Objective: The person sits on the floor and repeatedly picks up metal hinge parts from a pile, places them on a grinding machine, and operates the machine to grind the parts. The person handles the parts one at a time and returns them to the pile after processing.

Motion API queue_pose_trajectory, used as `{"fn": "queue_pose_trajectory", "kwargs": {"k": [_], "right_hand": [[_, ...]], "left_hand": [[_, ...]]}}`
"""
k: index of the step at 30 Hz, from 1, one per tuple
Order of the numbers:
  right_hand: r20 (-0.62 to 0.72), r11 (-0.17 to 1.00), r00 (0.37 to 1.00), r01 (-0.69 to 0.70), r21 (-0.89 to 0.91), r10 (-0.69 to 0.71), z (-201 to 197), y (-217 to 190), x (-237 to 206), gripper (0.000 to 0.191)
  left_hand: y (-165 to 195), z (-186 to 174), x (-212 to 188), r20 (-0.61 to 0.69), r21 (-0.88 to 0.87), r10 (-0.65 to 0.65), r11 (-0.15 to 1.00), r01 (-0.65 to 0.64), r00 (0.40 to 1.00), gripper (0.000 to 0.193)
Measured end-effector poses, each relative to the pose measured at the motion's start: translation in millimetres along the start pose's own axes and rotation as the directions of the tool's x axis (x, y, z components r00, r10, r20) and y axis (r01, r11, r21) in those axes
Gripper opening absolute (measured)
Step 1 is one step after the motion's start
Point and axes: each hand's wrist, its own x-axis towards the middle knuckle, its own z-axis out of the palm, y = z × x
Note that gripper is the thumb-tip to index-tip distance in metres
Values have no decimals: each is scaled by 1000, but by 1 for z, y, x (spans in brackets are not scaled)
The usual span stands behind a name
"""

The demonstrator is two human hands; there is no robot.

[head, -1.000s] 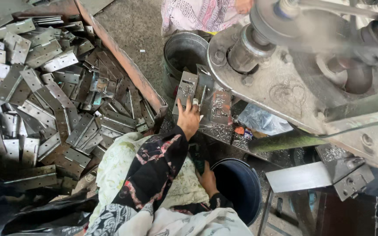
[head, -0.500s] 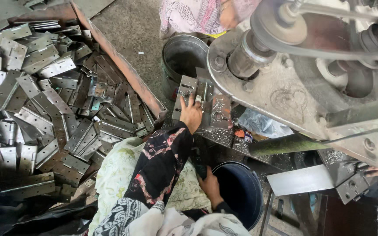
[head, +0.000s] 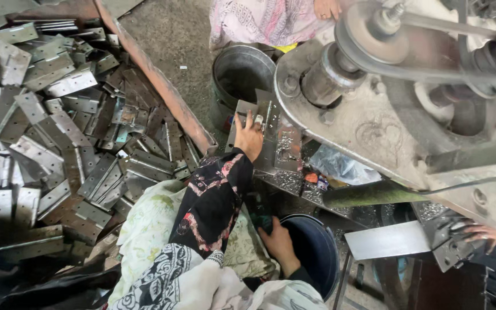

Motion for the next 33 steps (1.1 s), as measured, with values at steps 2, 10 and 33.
{"fn": "queue_pose_trajectory", "kwargs": {"k": [2, 10, 33], "right_hand": [[-72, 999, 997, 6, 43, -3, 12, -2, 0, 61], [-63, 980, 992, 116, 163, -107, 37, -10, 6, 65], [79, 999, 997, 4, 42, -7, -36, -31, 28, 64]], "left_hand": [[-1, -3, 4, -8, -25, -8, 1000, 8, 1000, 40], [-7, -8, 3, -3, 13, 15, 1000, -15, 1000, 43], [-4, 22, -126, -273, 90, 351, 936, -339, 896, 38]]}}
